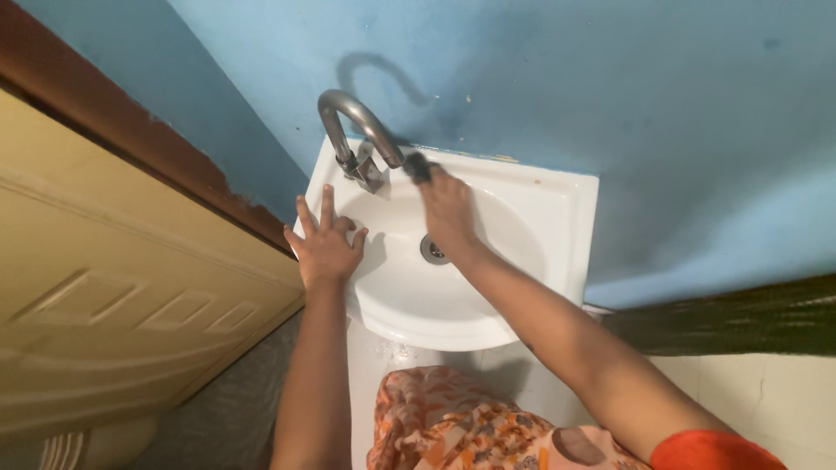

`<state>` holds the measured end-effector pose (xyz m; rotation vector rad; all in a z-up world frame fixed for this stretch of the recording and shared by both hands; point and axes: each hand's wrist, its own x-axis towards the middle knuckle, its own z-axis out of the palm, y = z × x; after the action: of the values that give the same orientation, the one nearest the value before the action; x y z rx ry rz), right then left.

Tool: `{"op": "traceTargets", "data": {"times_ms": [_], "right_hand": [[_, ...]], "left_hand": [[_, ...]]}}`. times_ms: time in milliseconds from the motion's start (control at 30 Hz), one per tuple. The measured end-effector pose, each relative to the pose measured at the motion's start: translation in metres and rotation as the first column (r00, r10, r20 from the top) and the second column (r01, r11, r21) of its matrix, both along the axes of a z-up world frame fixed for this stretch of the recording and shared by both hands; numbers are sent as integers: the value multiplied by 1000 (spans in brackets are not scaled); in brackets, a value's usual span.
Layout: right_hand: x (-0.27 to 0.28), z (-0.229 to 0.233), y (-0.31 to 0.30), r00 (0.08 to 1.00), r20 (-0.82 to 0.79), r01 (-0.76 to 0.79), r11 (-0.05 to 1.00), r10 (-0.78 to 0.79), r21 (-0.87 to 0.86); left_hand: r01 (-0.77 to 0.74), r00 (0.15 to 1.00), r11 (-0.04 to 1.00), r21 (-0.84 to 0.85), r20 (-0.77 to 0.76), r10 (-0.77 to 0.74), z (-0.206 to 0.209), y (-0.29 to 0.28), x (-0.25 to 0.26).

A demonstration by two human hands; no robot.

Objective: The person cleans a small corner sink and its faucet with a dark cloth and a scrubber, wiping the basin, the rim, and the metal fixtures before rinsing the sink with water.

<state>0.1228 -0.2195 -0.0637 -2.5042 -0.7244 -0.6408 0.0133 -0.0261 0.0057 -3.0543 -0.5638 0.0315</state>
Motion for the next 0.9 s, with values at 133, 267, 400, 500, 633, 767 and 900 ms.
{"op": "traceTargets", "data": {"times_ms": [133,267,400,500,633,767,900], "right_hand": [[-1,-2,22,967,236,-47,977,97,-208],[-4,3,14,970,225,152,955,-95,-253],[-19,6,-31,966,27,256,929,-258,-266],[-29,14,-81,908,11,415,893,-419,-172],[-41,41,-124,853,-113,476,849,-509,-229],[-24,44,-101,802,-233,480,825,-551,-297],[-14,36,-31,896,-353,245,963,-270,-117]], "left_hand": [[5,1000,1000,4,-5,-5,2,0,1],[17,1000,1000,16,7,-17,3,-1,-3],[27,1000,999,38,2,-27,0,2,-2],[30,999,996,78,7,-31,-3,2,-3],[42,999,993,114,-22,-40,-2,4,-3],[62,998,995,81,-7,-62,1,6,-1],[63,998,996,61,-18,-62,-2,7,-4]]}}
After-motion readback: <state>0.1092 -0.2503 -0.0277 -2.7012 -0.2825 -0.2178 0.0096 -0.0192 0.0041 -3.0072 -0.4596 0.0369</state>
